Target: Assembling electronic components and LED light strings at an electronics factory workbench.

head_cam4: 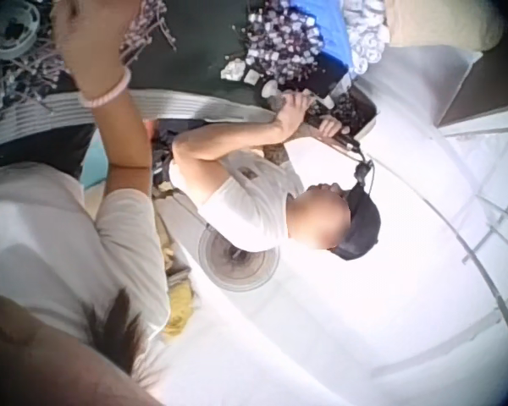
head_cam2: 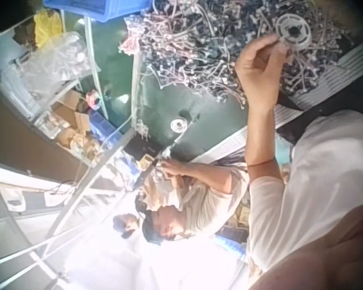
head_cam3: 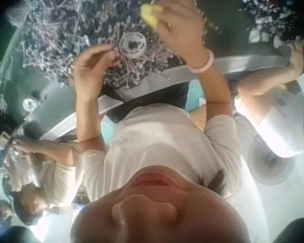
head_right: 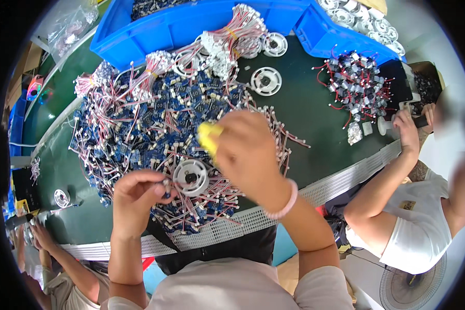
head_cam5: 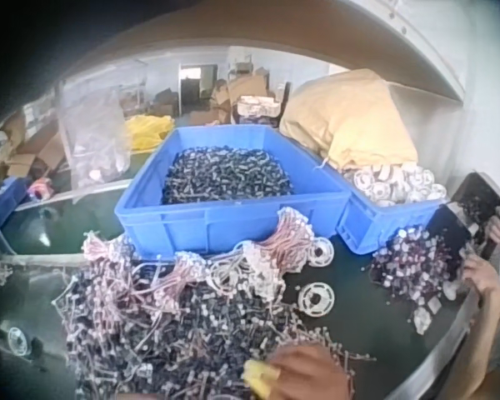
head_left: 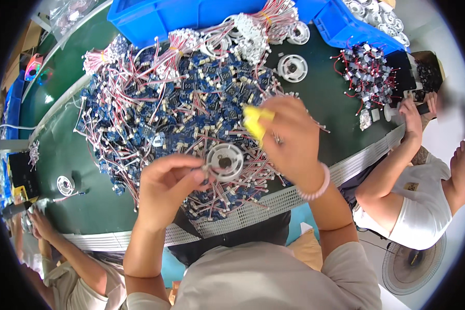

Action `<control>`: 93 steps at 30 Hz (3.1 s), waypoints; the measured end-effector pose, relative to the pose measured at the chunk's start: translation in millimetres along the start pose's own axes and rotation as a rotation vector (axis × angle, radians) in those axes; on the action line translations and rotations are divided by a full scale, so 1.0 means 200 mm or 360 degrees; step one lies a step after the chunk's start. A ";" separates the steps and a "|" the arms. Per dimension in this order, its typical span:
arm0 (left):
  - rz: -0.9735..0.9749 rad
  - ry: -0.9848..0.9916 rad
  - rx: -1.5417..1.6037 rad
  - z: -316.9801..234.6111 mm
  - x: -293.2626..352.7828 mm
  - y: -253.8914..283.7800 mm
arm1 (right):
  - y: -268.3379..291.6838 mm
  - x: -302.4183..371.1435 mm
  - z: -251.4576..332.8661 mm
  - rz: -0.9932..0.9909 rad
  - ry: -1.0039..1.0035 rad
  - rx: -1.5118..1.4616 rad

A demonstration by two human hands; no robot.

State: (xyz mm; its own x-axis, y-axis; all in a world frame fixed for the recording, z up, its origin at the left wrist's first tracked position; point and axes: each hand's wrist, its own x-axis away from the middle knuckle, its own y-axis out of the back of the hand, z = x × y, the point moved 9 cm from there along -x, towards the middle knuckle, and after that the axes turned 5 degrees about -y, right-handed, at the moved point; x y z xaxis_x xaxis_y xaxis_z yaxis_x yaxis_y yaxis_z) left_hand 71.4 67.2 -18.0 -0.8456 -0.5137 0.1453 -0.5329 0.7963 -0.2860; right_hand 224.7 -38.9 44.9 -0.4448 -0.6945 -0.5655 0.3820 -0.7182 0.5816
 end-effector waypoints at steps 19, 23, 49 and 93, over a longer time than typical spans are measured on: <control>-0.0036 0.0034 -0.0173 0.05 -0.03 -0.10 | -0.07 0.18 0.05 0.0322 -0.0444 -0.0472; -0.0191 -0.0019 0.0071 0.09 0.01 -0.07 | -0.13 0.29 0.06 0.0338 -0.0678 -0.0753; -0.0238 -0.0025 -0.0228 0.05 0.03 -0.08 | -0.23 0.27 0.00 0.0534 -0.0918 -0.1132; -0.0436 -0.1062 -0.2265 -0.40 0.01 -0.04 | 0.26 -0.33 -0.87 -0.0407 -0.0617 0.0044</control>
State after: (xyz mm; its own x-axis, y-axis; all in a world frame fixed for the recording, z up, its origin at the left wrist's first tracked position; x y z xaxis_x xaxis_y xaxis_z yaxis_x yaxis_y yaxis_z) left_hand 71.3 84.9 61.0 -0.7627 -0.4220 -0.4901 -0.5764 0.0999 0.8110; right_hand 414.6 -37.4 11.7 -0.7937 -0.4246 -0.4356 0.2015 -0.8592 0.4703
